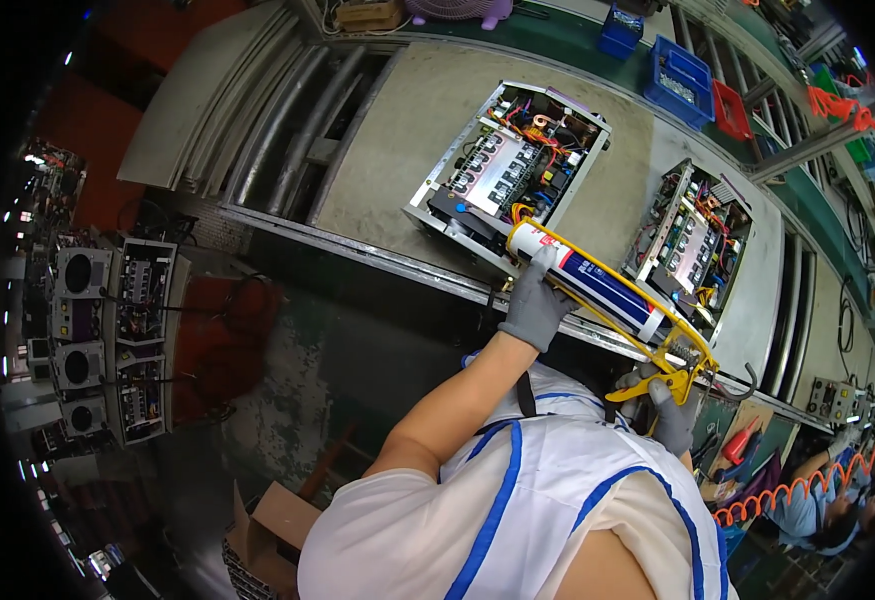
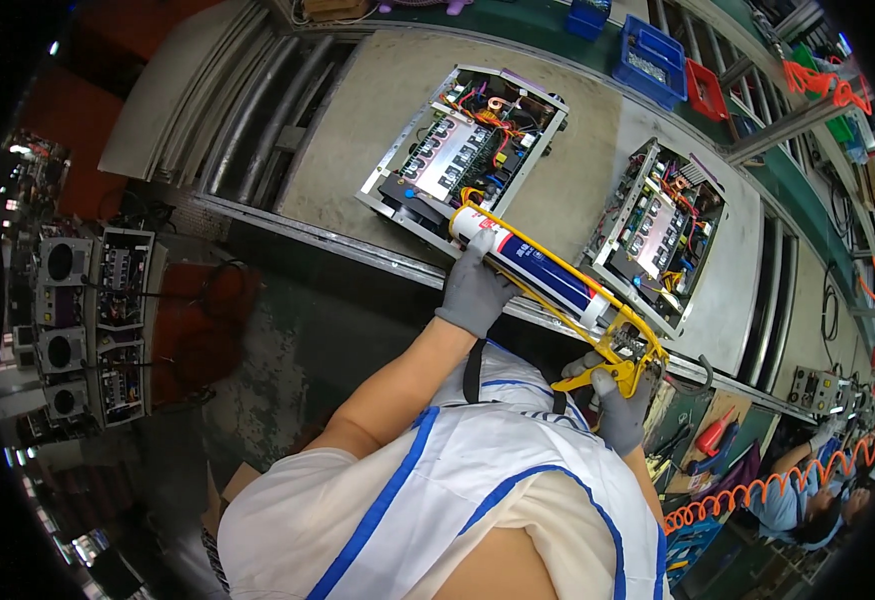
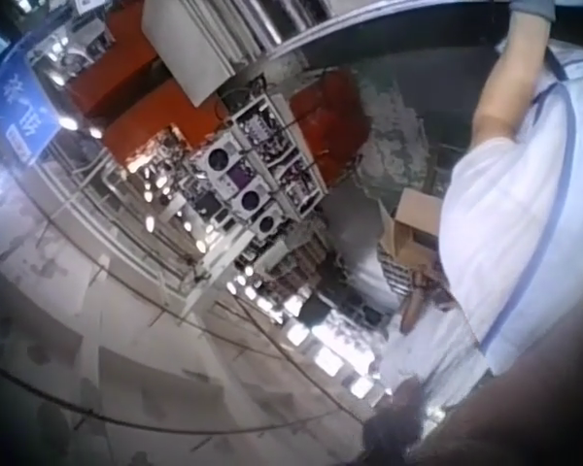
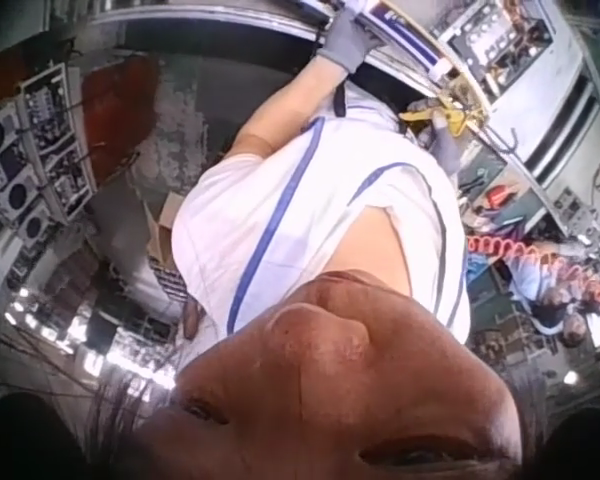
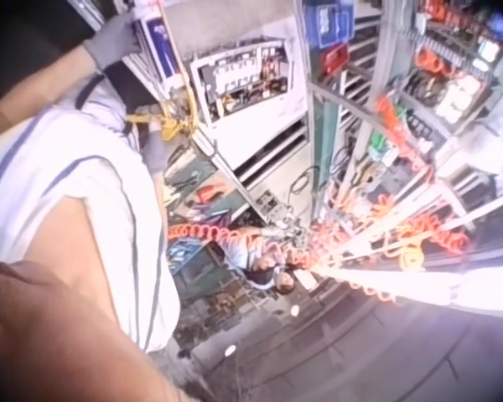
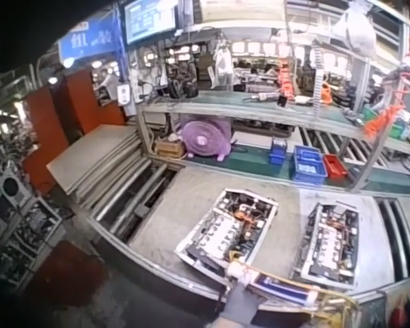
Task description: Assembling electronic inverter components using a glue gun, hot melt adhesive, and a squeeze bottle with sealant.
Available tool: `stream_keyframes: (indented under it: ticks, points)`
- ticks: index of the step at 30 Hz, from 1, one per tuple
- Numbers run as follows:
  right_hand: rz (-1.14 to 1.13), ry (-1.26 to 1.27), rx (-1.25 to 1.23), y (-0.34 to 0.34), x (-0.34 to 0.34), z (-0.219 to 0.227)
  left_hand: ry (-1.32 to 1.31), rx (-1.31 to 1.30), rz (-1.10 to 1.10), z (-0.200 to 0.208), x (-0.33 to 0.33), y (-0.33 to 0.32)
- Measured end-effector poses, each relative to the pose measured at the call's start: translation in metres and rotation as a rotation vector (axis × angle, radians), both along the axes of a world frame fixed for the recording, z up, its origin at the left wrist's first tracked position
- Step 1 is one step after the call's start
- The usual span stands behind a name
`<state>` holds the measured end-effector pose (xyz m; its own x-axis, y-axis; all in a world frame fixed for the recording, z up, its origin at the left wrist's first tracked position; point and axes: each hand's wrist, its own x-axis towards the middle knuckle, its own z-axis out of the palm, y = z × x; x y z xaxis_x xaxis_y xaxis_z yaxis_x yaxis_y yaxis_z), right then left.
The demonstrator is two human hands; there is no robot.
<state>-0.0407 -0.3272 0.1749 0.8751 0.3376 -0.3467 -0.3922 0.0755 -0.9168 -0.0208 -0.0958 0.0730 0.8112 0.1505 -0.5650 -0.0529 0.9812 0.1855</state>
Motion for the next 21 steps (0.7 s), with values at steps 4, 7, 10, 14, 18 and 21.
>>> stream_keyframes:
  ticks: [4, 7, 10, 14, 18, 21]
  points:
    - [0.18, 0.036, -0.143, -0.002, 0.02, 0.009, 0.027, -0.031, 0.043, -0.014, 0.005, 0.005]
    - [0.07, 0.009, -0.188, 0.002, 0.026, 0.012, -0.029, -0.072, 0.098, -0.027, 0.015, -0.001]
    - [0.078, -0.04, -0.131, 0.0, 0.04, 0.012, -0.027, -0.046, 0.078, -0.02, 0.03, -0.01]
    - [0.146, 0.015, -0.099, 0.0, 0.066, 0.01, -0.016, -0.082, 0.126, -0.038, 0.041, -0.009]
    - [0.143, 0.076, -0.113, 0.001, 0.087, 0.003, 0.043, -0.101, 0.159, -0.024, 0.038, 0.003]
    - [0.135, 0.062, -0.138, 0.001, 0.091, 0.005, 0.034, -0.023, 0.093, -0.019, 0.039, 0.005]
